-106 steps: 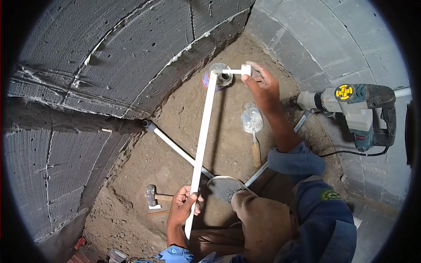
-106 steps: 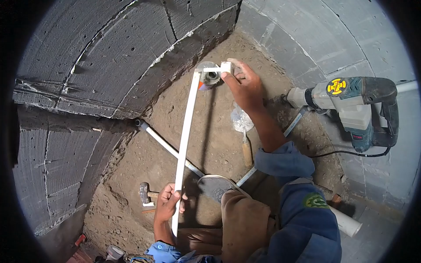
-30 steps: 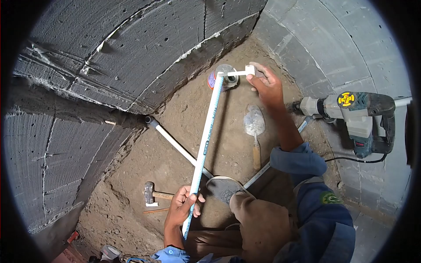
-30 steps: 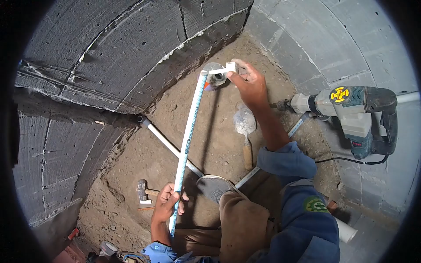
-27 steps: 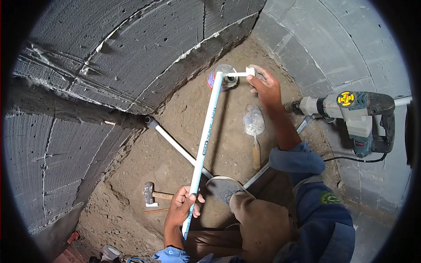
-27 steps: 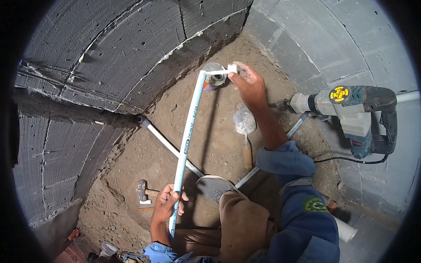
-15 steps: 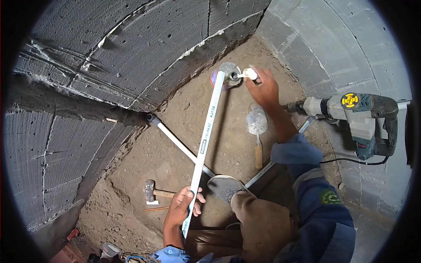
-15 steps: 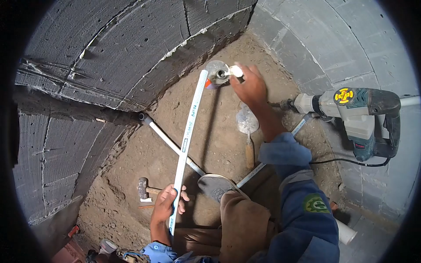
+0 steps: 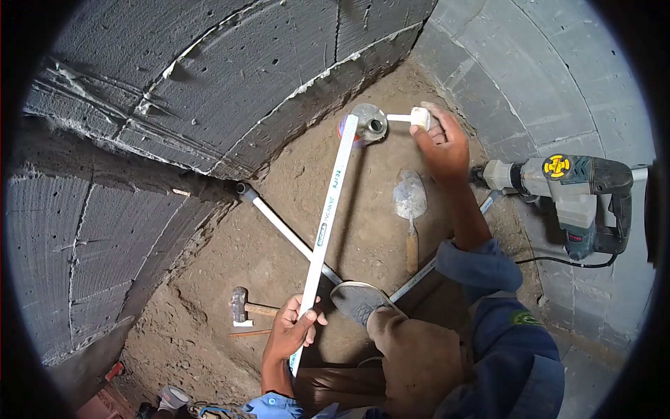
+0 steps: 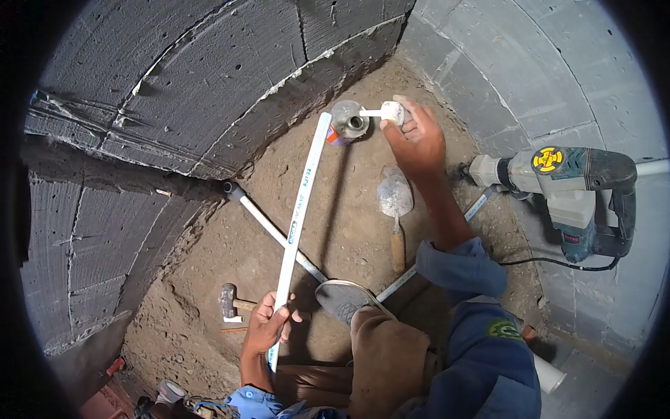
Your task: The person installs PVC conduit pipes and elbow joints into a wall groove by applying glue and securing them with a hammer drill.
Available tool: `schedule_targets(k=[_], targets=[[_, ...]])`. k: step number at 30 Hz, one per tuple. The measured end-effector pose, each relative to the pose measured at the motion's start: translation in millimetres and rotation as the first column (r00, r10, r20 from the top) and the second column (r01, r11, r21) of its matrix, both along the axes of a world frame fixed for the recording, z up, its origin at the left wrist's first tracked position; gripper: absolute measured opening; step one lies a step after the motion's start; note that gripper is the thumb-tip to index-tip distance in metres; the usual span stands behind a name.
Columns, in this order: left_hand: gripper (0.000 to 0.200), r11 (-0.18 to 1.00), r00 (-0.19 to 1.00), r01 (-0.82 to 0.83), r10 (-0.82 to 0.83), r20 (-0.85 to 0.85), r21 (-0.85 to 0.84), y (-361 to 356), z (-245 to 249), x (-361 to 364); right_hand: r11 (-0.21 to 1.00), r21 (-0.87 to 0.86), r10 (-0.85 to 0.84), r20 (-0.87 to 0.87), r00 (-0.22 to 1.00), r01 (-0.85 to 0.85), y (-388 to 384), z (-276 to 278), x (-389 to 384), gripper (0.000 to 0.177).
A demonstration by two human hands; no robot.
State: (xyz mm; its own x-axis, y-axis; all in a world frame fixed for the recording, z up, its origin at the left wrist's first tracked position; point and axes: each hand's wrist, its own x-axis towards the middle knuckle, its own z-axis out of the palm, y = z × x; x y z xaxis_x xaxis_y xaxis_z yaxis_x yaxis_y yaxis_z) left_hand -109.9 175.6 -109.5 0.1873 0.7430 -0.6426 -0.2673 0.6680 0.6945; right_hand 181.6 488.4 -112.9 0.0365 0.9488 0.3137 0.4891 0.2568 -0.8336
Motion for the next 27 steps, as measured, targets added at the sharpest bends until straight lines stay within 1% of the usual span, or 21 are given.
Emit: schedule_targets(k=[1,2,4,5,7,8,9,10,11,12,14,15,16,17,19,21,23,25,26,27], targets=[[0.035,0.999,1.000,-0.020,0.020,-0.011,0.028,0.1,-0.2,1.7,0.998,-0.055,0.029,-0.206,0.978,-0.041,-3.0,8.8,-1.4,0.044],[0.033,0.998,0.999,-0.039,0.040,-0.021,0.056,0.4,-0.3,3.2,0.998,-0.053,0.023,-0.208,0.978,-0.035,-3.1,11.8,-3.1,0.044],[0.032,0.997,0.999,-0.045,0.045,-0.001,0.061,1.0,0.1,4.8,0.986,-0.091,0.096,-0.359,0.928,-0.138,-3.2,15.3,-6.7,0.043],[0.031,0.996,0.998,-0.059,0.058,0.020,0.064,1.5,0.3,5.1,0.987,-0.087,0.091,-0.363,0.927,-0.131,-3.5,14.0,-8.2,0.043],[0.029,0.997,0.999,-0.046,0.046,0.007,0.068,1.5,0.8,5.3,0.971,-0.158,0.085,-0.460,0.884,-0.176,-3.4,6.4,-11.8,0.044],[0.027,0.997,0.999,-0.039,0.039,0.000,0.070,1.7,0.5,4.7,0.973,-0.153,0.084,-0.465,0.882,-0.174,-3.9,3.3,-11.9,0.044],[0.027,0.997,0.999,-0.036,0.036,-0.004,0.074,0.7,-0.7,3.7,0.960,-0.225,0.038,-0.479,0.877,-0.165,-5.6,-0.4,-12.1,0.043],[0.030,0.996,0.998,-0.052,0.050,0.039,0.072,-0.8,-2.4,2.6,0.942,-0.297,-0.008,-0.490,0.872,-0.158,-6.8,-4.6,-12.6,0.041],[0.033,0.995,0.995,-0.070,0.065,0.082,0.066,-2.0,-2.9,1.7,0.942,-0.295,-0.008,-0.493,0.870,-0.159,-7.8,-11.0,-11.8,0.041],[0.033,0.995,0.995,-0.072,0.067,0.079,0.065,-1.5,-0.3,1.8,0.938,-0.313,-0.032,-0.502,0.864,-0.148,-9.0,-15.6,-11.0,0.039],[0.044,0.998,0.994,-0.050,0.047,0.094,0.032,0.5,6.0,2.8,0.933,-0.332,-0.051,-0.511,0.858,-0.142,-11.0,-22.6,-11.3,0.036],[0.044,0.998,0.994,-0.054,0.050,0.093,0.031,-0.2,5.9,2.5,0.928,-0.346,-0.084,-0.553,0.829,-0.137,-12.6,-23.1,-12.9,0.035],[0.048,0.999,0.996,-0.040,0.038,0.085,0.013,-0.8,6.0,1.8,0.923,-0.361,-0.118,-0.592,0.797,-0.131,-14.5,-23.6,-13.9,0.034],[0.053,1.000,0.997,-0.025,0.025,0.078,-0.003,-1.2,5.9,1.2,0.923,-0.361,-0.118,-0.591,0.798,-0.131,-16.4,-24.8,-13.8,0.034],[0.055,1.000,0.995,-0.019,0.018,0.097,0.003,-3.3,3.7,-1.3,0.919,-0.384,-0.163,-0.578,0.800,-0.091,-17.3,-29.5,-13.0,0.032],[0.057,1.000,0.993,-0.015,0.015,0.115,0.007,-3.6,4.9,-2.2,0.919,-0.385,-0.171,-0.585,0.793,-0.087,-16.2,-36.9,-8.8,0.032],[0.057,0.999,0.986,-0.050,0.052,0.156,-0.022,-1.3,10.0,-0.9,0.917,-0.391,-0.186,-0.590,0.786,-0.077,-16.1,-43.8,-4.1,0.032],[0.055,0.998,0.984,-0.066,0.064,0.167,0.006,-2.0,8.9,-0.9,0.943,-0.321,-0.224,-0.418,0.881,0.087,-13.4,-45.4,-2.8,0.032],[0.054,0.996,0.981,-0.083,0.075,0.177,0.036,-1.8,7.9,-1.0,0.943,-0.321,-0.224,-0.416,0.881,0.089,-11.8,-45.7,-2.7,0.032],[0.054,0.996,0.981,-0.082,0.074,0.178,0.037,-2.3,5.1,-2.2,0.966,-0.216,-0.200,-0.290,0.936,0.140,-10.3,-44.9,-3.9,0.034]])
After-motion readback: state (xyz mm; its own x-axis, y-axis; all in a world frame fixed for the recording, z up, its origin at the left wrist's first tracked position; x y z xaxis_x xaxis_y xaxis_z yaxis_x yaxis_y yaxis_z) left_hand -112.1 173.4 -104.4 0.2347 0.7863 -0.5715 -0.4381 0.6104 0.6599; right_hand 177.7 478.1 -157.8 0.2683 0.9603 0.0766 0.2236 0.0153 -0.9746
